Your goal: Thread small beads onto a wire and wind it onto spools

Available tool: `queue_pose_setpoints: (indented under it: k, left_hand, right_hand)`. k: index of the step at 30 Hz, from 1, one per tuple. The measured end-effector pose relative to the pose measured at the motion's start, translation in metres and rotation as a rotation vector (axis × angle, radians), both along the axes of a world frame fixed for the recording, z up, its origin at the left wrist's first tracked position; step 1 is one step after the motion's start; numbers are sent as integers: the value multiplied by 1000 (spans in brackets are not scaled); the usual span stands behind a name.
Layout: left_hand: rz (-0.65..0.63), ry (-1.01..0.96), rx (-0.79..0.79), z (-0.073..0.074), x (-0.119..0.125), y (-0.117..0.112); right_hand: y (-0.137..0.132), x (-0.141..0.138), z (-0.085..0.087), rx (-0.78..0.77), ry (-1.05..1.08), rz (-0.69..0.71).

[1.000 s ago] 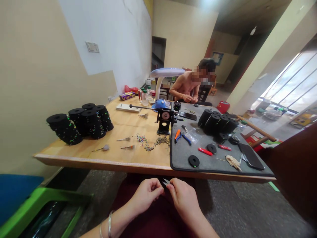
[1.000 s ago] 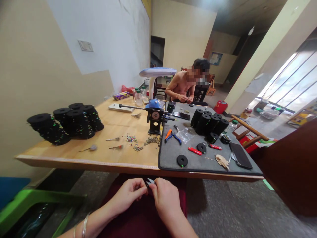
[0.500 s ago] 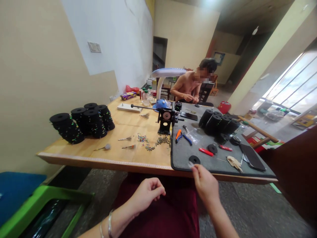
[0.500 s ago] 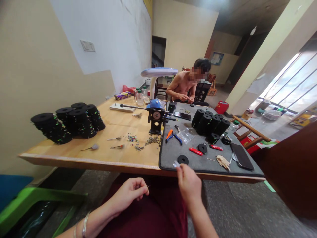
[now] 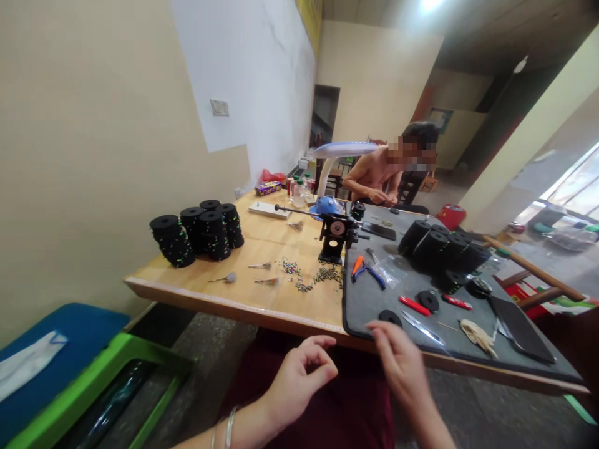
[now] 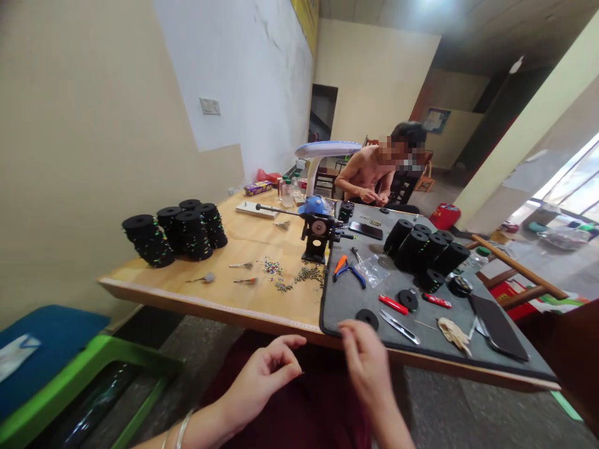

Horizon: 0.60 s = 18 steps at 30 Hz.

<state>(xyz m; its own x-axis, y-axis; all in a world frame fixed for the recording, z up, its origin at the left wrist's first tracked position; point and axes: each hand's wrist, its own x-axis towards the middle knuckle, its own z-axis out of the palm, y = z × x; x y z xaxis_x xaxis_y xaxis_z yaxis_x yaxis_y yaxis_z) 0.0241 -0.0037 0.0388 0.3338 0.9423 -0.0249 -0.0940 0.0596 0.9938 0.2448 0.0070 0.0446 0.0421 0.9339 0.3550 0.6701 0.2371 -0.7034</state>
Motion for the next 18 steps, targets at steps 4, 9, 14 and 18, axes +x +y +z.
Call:
queue_pose_setpoints:
  k: [4, 9, 14, 18]
  left_hand:
    - [142, -121, -28, -3, -2, 6]
    - [269, -267, -145, -17, -15, 18]
    - [404, -216, -123, -33, -33, 27]
    - [570, -100, -74, -42, -62, 38]
  right_hand:
    - [-7, -78, -11, -356, 578, 464]
    - [12, -109, -32, -526, 683, 460]
    - [30, -120, -32, -389, 433, 353]
    - [44, -129, -27, -316, 139, 347]
